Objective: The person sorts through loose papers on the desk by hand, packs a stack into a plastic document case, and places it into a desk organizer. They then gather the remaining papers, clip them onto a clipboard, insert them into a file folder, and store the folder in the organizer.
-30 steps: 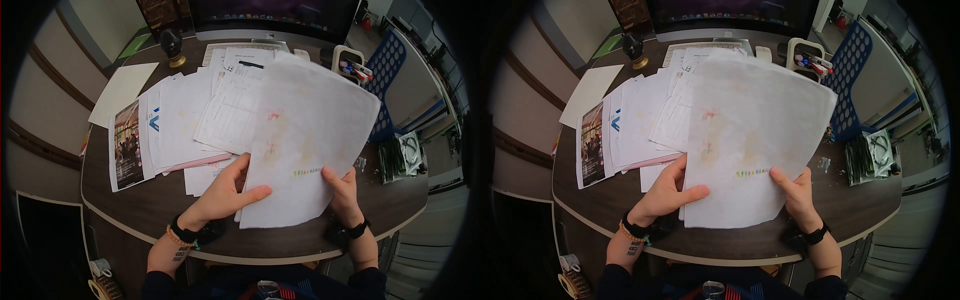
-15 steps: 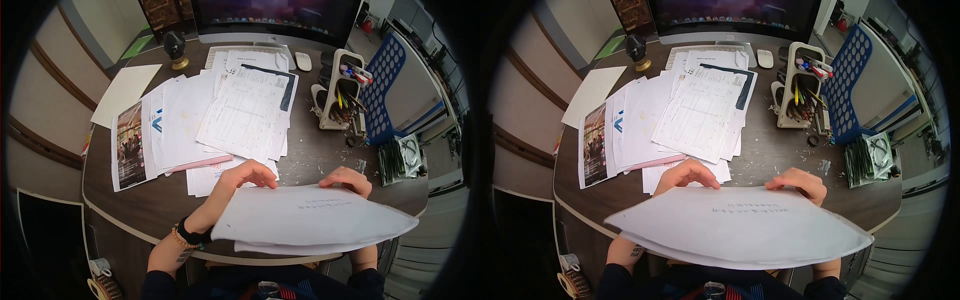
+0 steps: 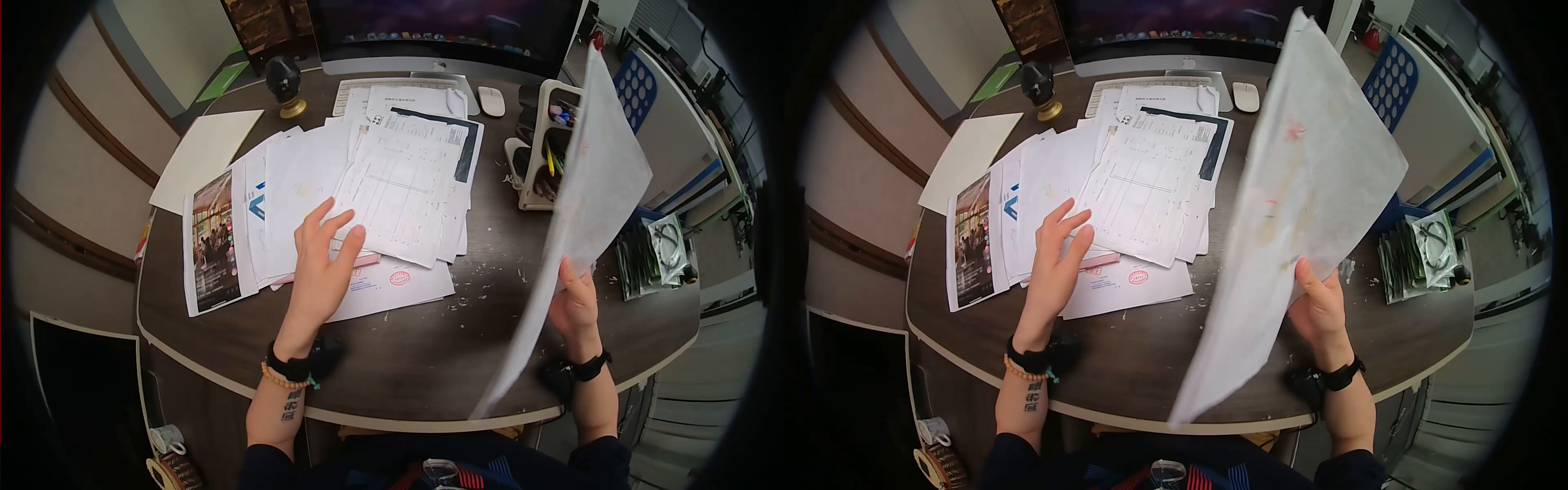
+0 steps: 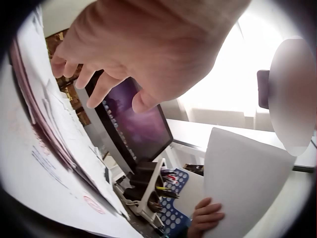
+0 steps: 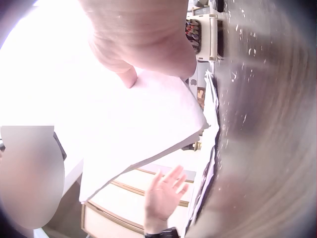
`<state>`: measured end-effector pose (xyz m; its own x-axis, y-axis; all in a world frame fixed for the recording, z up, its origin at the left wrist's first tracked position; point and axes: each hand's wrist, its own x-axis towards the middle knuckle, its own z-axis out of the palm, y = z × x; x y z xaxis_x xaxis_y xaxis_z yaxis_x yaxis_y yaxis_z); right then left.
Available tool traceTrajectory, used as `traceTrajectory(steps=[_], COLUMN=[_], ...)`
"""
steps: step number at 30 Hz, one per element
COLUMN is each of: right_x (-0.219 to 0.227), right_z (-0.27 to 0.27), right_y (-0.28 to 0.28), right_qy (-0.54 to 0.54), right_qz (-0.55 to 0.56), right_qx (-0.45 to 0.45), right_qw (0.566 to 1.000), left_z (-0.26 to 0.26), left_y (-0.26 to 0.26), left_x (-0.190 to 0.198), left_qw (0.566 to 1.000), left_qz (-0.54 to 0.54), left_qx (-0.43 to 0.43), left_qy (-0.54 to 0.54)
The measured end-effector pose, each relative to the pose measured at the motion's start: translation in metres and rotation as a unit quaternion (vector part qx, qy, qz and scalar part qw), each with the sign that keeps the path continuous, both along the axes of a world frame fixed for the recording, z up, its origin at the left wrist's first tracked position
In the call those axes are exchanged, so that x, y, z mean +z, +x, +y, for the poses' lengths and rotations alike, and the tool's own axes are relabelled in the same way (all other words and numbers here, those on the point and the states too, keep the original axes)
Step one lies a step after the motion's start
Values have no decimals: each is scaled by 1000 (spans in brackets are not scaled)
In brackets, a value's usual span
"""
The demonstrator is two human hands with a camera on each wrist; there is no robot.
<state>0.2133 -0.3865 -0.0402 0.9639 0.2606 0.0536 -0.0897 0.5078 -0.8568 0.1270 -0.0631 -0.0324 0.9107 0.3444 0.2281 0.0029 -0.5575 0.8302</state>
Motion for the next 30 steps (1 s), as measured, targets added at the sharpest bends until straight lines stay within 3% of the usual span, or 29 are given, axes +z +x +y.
traceTrajectory(steps=[2,3,7,12,14,18,20,24,26,30], right_x=[-8,-10,4,1,-5,-7,-6,-3,-2,-2], right_z=[-15,-18,-8,-9,-12,-13,-13,-13,-13,-13], right_y=[4,12,-3,1,3,3,3,3,3,3], right_qy=[118,124,96,130,128,120,119,117,117,116], right_qz=[38,-12,0,35,28,48,53,57,57,51], right_qx=[165,272,196,205,213,209,204,205,207,216], right_qw=[978,954,976,969,968,969,970,970,970,968], left_z=[10,11,11,18,17,21,24,29,11,8], left_y=[5,7,11,14,15,10,5,4,7,10], left_x=[-19,-23,-26,-29,-24,-15,-10,-21,-4,-2], left_qw=[995,995,988,989,992,983,975,963,904,923], left_qz=[55,54,110,72,34,45,109,62,51,99], left_qx=[56,56,76,82,121,143,126,55,81,55], left_qy=[67,67,77,99,-15,-103,-148,-256,-416,-367])
